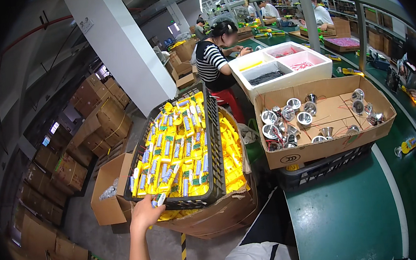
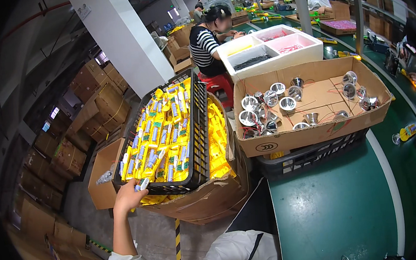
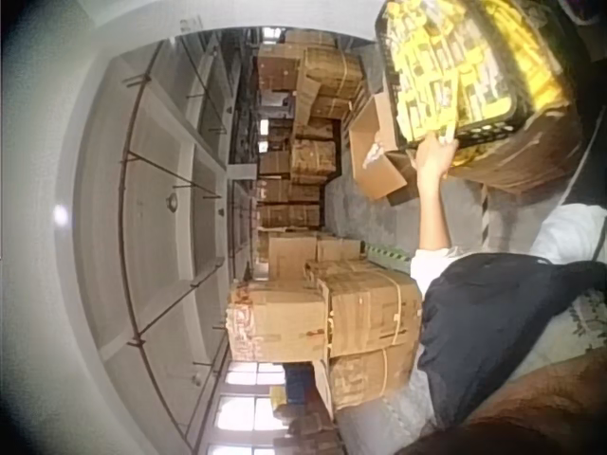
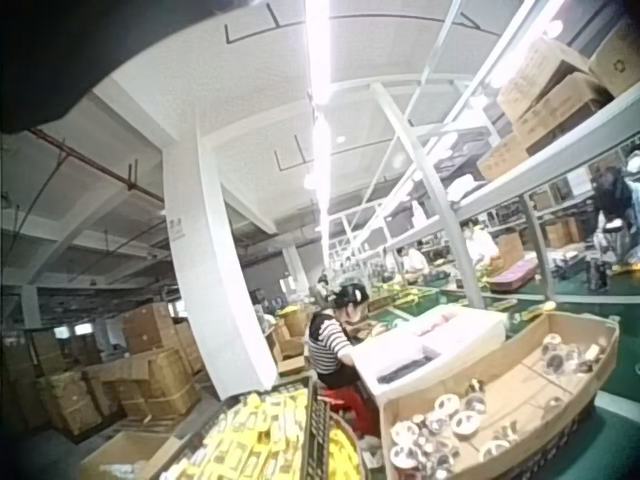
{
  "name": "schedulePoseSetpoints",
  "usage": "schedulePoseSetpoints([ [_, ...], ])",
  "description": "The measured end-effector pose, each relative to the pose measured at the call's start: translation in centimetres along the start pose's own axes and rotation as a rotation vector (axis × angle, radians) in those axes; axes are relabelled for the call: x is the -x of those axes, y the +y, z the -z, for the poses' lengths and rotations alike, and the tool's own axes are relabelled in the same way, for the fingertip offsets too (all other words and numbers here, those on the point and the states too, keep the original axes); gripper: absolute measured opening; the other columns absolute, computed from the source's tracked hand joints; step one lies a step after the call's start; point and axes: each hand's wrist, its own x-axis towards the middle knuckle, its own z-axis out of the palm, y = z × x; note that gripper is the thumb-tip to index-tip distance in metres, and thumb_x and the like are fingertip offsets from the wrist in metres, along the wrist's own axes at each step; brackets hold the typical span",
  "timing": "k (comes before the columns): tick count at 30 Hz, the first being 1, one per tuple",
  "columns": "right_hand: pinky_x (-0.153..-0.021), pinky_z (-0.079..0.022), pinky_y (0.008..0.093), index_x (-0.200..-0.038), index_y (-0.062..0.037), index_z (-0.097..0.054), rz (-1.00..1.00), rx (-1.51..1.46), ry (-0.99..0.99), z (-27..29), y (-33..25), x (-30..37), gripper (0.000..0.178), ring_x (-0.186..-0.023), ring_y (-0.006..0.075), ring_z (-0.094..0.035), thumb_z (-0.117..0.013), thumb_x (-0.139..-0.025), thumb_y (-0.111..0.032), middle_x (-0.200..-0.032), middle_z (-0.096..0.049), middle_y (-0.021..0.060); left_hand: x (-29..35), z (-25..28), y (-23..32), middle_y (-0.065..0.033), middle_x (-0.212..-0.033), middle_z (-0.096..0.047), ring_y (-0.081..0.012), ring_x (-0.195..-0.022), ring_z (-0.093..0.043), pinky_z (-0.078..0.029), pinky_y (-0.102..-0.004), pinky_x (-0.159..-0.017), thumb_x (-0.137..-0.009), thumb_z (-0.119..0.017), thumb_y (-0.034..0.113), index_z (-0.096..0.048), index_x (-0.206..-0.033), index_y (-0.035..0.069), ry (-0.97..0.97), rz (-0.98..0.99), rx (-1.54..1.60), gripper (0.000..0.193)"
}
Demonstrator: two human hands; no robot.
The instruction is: The person solders wires onto flashlight circuit boards using a soldering iron, retrieves additional flashlight casings from a bin and reflectors from a box, and places finished flashlight assemblies onto a conveyor belt.
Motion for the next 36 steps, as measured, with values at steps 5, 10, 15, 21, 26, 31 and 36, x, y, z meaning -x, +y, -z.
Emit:
schedulePoseSetpoints([
  [5,-0.09,-0.035,0.0469,-0.106,-0.0067,-0.052,0.01,0.008,-0.026,-0.2,-0.4,0.3,0.057,-0.099,0.024,-0.049,-0.059,-0.072,-0.052,-0.105,-0.053,0.0093,2.0,0.7,-0.6,-0.0229,-0.09,-0.062,-0.0382,-0.087,-0.058,-0.045,-0.0422,-0.077,-0.067,-0.065,0.035,-0.057,-0.095,-0.001,0.059,0.012,0.047,0.046],
  [10,-0.09,-0.036,0.046,-0.105,-0.0066,-0.053,0.009,0.064,-0.048,4.9,2.1,-8.0,0.057,-0.098,0.0236,-0.049,-0.059,-0.072,-0.053,-0.104,-0.053,0.0091,1.3,2.2,-2.3,-0.0203,-0.083,-0.063,-0.0336,-0.08,-0.061,-0.046,-0.0405,-0.071,-0.065,-0.067,0.033,-0.061,-0.09,0.001,0.018,-0.092,-0.042,0.04],
  [15,-0.087,-0.038,0.043,-0.104,-0.0064,-0.052,0.166,0.143,-0.042,9.4,1.0,-10.0,0.056,-0.094,0.0226,-0.05,-0.059,-0.072,-0.053,-0.1,-0.053,0.0084,1.4,3.8,-3.1,-0.0177,-0.082,-0.063,-0.0288,-0.076,-0.062,-0.048,-0.0374,-0.069,-0.066,-0.068,0.03,-0.06,-0.094,0.001,-0.117,-0.081,0.026,0.041],
  [21,-0.082,-0.04,0.0387,-0.102,-0.005,-0.05,0.312,0.165,-0.065,6.1,0.8,-6.5,0.051,-0.091,0.0215,-0.051,-0.057,-0.077,-0.049,-0.095,-0.053,0.0085,1.0,-1.1,-6.2,-0.0217,-0.096,-0.059,-0.0321,-0.09,-0.059,-0.045,-0.0371,-0.078,-0.067,-0.066,0.025,-0.047,-0.109,0.001,-0.104,-0.092,0.176,0.052],
  [26,-0.079,-0.042,0.0393,-0.1,-0.0046,-0.05,0.266,0.122,-0.072,6.3,0.0,-6.5,0.045,-0.085,0.021,-0.053,-0.056,-0.08,-0.044,-0.09,-0.054,0.0085,-1.5,-4.4,-7.2,-0.0239,-0.106,-0.056,-0.0338,-0.101,-0.055,-0.043,-0.0378,-0.085,-0.07,-0.067,0.026,-0.037,-0.119,-0.001,0.055,-0.22,0.424,0.064],
  [31,-0.056,-0.048,0.0324,-0.098,-0.0054,-0.049,0.169,-0.072,-0.1,7.6,0.0,-8.2,0.031,-0.061,0.0198,-0.054,-0.057,-0.083,-0.031,-0.072,-0.054,0.009,-2.2,-3.3,-3.6,-0.025,-0.108,-0.055,-0.0357,-0.103,-0.054,-0.042,-0.0384,-0.086,-0.072,-0.065,0.029,-0.035,-0.121,-0.002,-0.008,-0.173,0.347,0.065],
  [36,-0.052,-0.046,0.0307,-0.098,-0.0056,-0.049,0.288,-0.055,-0.068,-16.4,-6.4,20.6,0.029,-0.058,0.0193,-0.053,-0.057,-0.083,-0.029,-0.07,-0.053,0.0093,-2.5,-2.3,-2.5,-0.026,-0.105,-0.055,-0.0366,-0.1,-0.055,-0.043,-0.0379,-0.085,-0.068,-0.067,0.031,-0.036,-0.115,-0.004,-0.045,-0.039,0.181,0.066],
])
